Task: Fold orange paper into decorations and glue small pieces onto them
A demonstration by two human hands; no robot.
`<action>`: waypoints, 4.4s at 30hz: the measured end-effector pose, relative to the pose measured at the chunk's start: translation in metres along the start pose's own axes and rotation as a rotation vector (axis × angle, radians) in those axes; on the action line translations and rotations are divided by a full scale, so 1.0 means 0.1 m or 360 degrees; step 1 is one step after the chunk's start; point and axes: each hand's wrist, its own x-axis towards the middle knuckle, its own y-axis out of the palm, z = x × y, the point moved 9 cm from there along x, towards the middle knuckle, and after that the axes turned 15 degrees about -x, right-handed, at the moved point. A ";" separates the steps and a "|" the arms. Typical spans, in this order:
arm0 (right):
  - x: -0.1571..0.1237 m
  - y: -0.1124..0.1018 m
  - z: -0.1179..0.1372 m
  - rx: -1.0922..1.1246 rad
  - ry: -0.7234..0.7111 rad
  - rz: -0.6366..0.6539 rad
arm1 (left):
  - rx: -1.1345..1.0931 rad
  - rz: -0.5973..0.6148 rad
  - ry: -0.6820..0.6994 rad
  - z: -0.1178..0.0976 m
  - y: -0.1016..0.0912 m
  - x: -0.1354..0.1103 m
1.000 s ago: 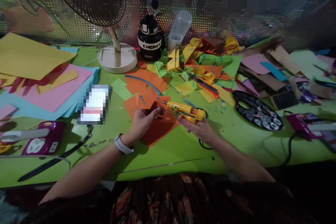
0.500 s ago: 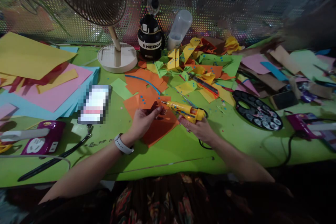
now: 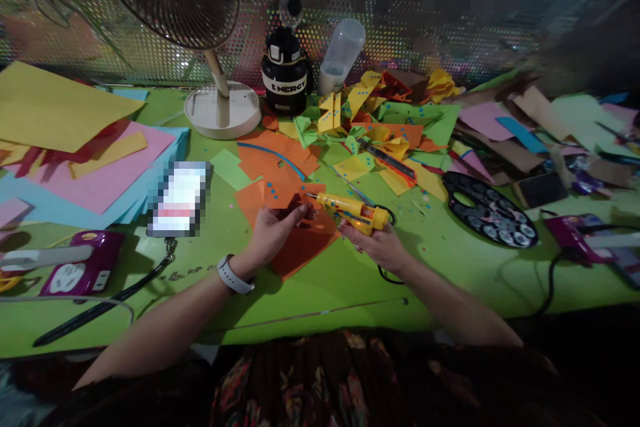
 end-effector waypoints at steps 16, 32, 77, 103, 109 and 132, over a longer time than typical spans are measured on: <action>0.00 -0.03 -0.02 -0.0010 -0.0050 -0.0066 | 0.0029 0.0064 0.0046 -0.02 0.03 0.00; 0.00 -0.03 0.02 -0.0093 -0.0085 -0.0043 | -0.0053 0.0066 0.0099 -0.06 0.06 0.01; 0.00 0.05 -0.04 -0.0058 -0.0067 0.0028 | 0.0021 0.0051 0.0176 -0.12 0.04 0.02; -0.92 -2.27 -1.05 -0.1994 0.0500 -0.1215 | -0.0094 -0.0043 -0.0021 -0.03 -0.01 0.06; -0.88 -2.28 -1.18 -0.2082 0.0464 -0.1136 | -0.0135 -0.0030 -0.0006 -0.02 -0.02 0.07; -0.79 -1.86 -0.66 -0.2607 0.0044 -0.1266 | -0.0074 -0.0050 -0.0043 -0.02 -0.01 0.05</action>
